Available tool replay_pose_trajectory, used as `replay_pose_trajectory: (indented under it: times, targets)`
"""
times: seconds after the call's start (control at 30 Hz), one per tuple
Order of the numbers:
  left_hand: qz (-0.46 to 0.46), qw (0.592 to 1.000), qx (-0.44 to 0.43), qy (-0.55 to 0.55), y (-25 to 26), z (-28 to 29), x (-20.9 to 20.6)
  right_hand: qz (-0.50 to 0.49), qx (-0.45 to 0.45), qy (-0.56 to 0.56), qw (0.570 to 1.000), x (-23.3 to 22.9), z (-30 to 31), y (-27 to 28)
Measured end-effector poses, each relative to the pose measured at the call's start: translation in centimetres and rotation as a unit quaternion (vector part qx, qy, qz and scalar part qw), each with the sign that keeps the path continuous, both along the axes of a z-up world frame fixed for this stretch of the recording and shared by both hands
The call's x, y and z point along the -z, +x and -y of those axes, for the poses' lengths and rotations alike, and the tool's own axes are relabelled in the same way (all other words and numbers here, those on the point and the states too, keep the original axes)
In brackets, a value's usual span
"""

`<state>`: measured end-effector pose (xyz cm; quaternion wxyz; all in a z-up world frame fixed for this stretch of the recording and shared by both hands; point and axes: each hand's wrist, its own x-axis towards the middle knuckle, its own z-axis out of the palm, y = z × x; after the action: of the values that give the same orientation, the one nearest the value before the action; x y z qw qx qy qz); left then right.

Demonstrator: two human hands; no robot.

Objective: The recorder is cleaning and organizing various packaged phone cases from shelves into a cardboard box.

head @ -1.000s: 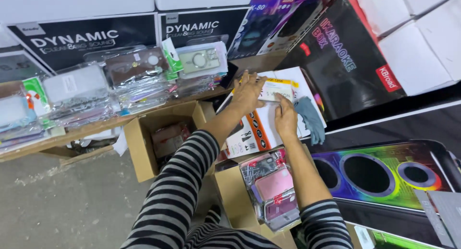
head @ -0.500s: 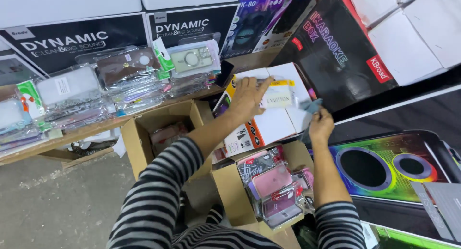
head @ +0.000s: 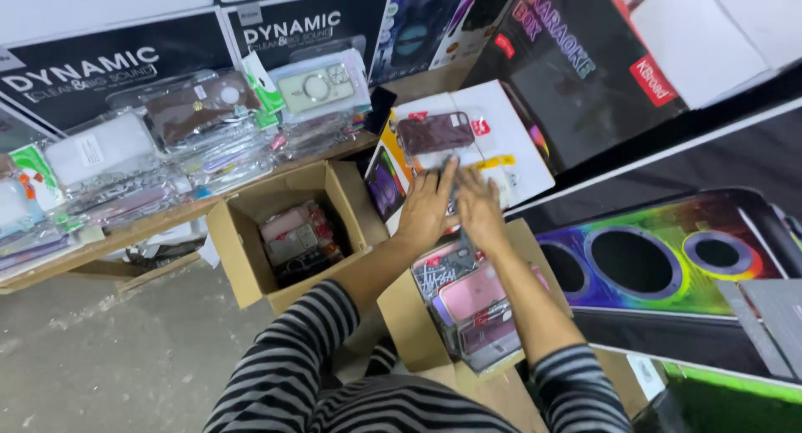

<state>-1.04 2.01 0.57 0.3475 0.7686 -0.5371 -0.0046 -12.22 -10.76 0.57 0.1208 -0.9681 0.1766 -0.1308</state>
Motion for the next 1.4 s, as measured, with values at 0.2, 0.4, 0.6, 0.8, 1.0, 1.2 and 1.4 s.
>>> replay_pose_trajectory:
  times: [0.2, 0.4, 0.6, 0.8, 1.0, 1.2, 1.4]
  targets:
    - [-0.016, 1.0, -0.001, 0.01, -0.6, 0.2, -0.2, 0.001, 0.189, -0.056, 0.98, 1.2, 3.4, 0.3]
    - [0.041, 0.999, -0.014, 0.0, -0.2, -0.3, 1.4, 0.002, -0.025, -0.012, 1.0, 0.8, 1.8, 0.3]
    - [0.069, 0.997, -0.019, 0.023, -0.6, 0.8, 1.6, 0.081, 0.127, -0.025, 0.988, 2.2, 7.2, -1.8]
    - [0.043, 0.998, -0.033, 0.02, -1.1, 0.5, 1.1, 0.151, 0.14, -0.081, 0.975, 2.5, 6.3, -6.0]
    - [0.02, 0.999, -0.028, 0.027, -1.2, 1.4, 0.0, 0.117, 0.127, -0.147, 0.974, 0.8, 6.7, -10.0]
    - [-0.266, 0.954, 0.023, 0.138, 0.2, 2.8, -2.6, 0.24, 0.275, 0.065, 0.929, 1.3, 9.7, -12.9]
    - [-0.735, 0.643, 0.089, 0.194, 5.1, 2.4, -5.3, 0.382, 0.259, 0.151, 0.874, -3.9, 6.7, -8.0]
